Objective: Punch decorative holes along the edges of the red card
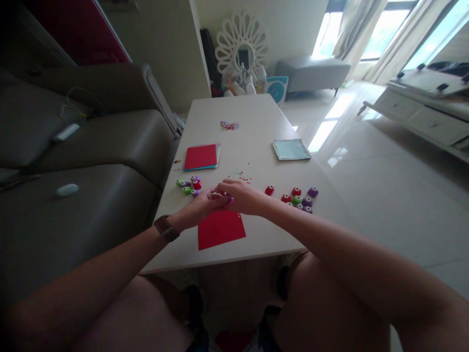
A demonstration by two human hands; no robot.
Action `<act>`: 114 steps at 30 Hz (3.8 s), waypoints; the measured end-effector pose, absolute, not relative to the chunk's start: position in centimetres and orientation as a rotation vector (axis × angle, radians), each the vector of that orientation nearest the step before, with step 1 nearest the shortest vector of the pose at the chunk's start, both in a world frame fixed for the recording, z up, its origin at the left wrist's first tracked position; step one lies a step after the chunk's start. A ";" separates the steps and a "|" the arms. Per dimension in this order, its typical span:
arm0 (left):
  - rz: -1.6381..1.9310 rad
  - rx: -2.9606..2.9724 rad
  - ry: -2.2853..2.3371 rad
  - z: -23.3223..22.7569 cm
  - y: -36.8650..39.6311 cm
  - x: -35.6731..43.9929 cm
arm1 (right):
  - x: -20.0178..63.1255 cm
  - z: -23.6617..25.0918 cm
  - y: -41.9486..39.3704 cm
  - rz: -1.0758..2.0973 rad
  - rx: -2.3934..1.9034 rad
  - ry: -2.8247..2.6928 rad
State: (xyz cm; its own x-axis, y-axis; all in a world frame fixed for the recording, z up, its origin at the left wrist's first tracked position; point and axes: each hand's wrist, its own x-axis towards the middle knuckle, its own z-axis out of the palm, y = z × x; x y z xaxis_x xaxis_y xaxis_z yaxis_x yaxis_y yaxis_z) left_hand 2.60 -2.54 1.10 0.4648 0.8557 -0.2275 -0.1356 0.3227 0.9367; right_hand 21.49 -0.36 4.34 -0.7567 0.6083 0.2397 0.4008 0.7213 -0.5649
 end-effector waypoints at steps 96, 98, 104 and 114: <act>0.440 1.939 1.553 0.2 -2.2 1.9 | 26.1 -0.9 -3.8 0.735 -1.189 -2.142; 0.439 1.929 1.547 0.5 -2.2 2.0 | 26.2 -0.9 -3.9 0.721 -1.190 -2.153; 0.388 1.921 1.574 1.3 -2.5 2.1 | 26.2 -0.9 -3.9 0.677 -1.176 -2.171; 0.384 1.950 1.578 1.4 -2.6 2.0 | 26.3 -0.7 -4.1 0.652 -1.177 -2.140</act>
